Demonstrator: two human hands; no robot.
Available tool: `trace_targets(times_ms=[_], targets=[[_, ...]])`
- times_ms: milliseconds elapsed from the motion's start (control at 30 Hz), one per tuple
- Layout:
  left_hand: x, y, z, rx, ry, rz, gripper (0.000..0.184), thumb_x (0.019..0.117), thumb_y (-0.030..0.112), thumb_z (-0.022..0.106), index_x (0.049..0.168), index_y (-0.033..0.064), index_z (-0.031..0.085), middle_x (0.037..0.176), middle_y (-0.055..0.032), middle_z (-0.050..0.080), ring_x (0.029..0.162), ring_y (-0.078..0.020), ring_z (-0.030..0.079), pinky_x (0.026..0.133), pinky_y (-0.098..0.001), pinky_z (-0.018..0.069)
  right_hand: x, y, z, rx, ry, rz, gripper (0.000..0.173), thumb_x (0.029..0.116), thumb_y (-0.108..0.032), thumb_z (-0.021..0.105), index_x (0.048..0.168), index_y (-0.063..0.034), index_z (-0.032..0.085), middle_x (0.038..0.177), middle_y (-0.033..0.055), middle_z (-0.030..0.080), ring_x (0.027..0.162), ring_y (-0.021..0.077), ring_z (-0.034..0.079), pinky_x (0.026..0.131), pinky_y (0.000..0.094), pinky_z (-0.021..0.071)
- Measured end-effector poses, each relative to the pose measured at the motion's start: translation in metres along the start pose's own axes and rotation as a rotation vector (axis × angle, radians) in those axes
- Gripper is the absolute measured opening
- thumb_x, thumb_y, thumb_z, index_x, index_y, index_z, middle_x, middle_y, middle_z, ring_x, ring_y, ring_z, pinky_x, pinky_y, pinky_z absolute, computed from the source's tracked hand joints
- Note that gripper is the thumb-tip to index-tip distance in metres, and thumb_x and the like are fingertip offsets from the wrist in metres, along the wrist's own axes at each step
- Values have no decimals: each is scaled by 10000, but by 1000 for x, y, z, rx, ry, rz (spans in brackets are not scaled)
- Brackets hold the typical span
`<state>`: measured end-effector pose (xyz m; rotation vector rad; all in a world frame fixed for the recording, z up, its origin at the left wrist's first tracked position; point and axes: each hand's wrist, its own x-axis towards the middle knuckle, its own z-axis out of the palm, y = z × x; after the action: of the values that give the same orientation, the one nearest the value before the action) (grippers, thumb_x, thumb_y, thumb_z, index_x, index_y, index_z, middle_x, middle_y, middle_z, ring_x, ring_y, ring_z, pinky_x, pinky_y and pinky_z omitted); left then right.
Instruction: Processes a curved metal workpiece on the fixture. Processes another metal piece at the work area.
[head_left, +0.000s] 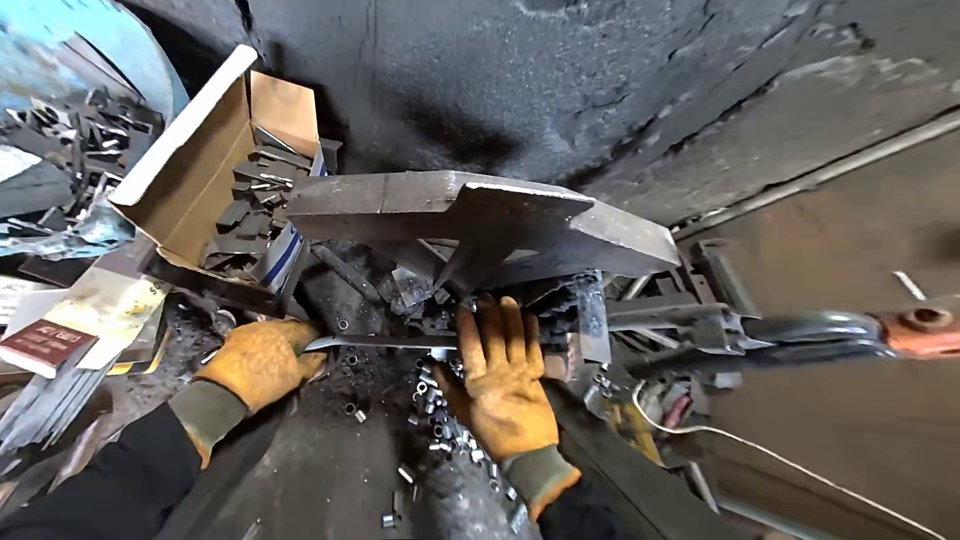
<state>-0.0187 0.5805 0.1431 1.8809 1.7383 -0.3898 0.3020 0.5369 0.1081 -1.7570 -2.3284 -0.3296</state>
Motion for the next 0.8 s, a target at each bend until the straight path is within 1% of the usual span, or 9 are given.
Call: trace_targets(times_ms=[100,233,367,467,567,633,700,767,800], targets=[[4,0,-2,-6,-19,-12,310,962,505,643,1032,225,753,946,-61,737,950,-293,697,865,-588,536,-1,0,0,-39,-30,0,850,913,-633,593,1611,-209,355,1672,144,306,1566,390,194,1245,662,157],[11,-2,-6,-34,-36,24,307,978,511,626,1036,243,765,929,-45,741,913,-266,706,845,-569,555,-1,-2,-2,-87,-95,-2,771,946,-315,621,1635,-206,293,1686,162,263,1567,406,178,1233,678,164],[17,-2,-15,-17,-41,129,277,1001,487,614,1006,259,771,891,-1,735,866,-192,700,823,-497,567,1,-6,-3,-109,-123,19,794,932,-189,642,1639,-219,281,1699,161,226,1567,420,160,1224,686,163],[22,0,-16,17,-82,122,300,992,501,617,997,244,770,900,-8,735,889,-195,701,841,-489,566,1,-8,3,-137,-93,26,834,925,-177,659,1649,-235,249,1718,144,169,1571,431,132,1209,707,167],[19,1,-17,8,-99,61,378,981,566,598,1014,230,768,939,-36,739,933,-236,703,872,-535,557,1,-8,4,-151,-89,29,851,934,-181,653,1659,-245,213,1728,129,131,1578,425,98,1218,705,145],[10,-2,-5,-19,-7,43,517,956,680,533,1025,222,763,957,-66,747,951,-286,716,866,-592,562,3,-9,2,-152,-105,33,852,929,-191,668,1656,-240,226,1723,133,153,1576,426,109,1221,699,137],[-3,3,9,-3,82,-28,686,963,773,378,1067,204,748,1023,-106,749,1005,-340,717,870,-641,553,4,-10,1,-141,-123,38,873,915,-179,678,1657,-232,221,1721,142,156,1571,440,114,1212,713,141],[-15,17,16,19,122,-160,722,979,772,322,1096,188,728,1074,-129,745,1036,-371,714,859,-654,548,6,-12,-1,-131,-153,44,913,893,-185,699,1660,-227,205,1720,153,148,1567,452,119,1201,727,152],[-20,23,19,13,130,-214,699,987,756,336,1111,185,720,1081,-135,743,1031,-378,714,851,-654,547,7,-11,-3,-120,-165,47,927,884,-185,714,1659,-231,208,1719,153,154,1565,456,122,1200,728,153]])
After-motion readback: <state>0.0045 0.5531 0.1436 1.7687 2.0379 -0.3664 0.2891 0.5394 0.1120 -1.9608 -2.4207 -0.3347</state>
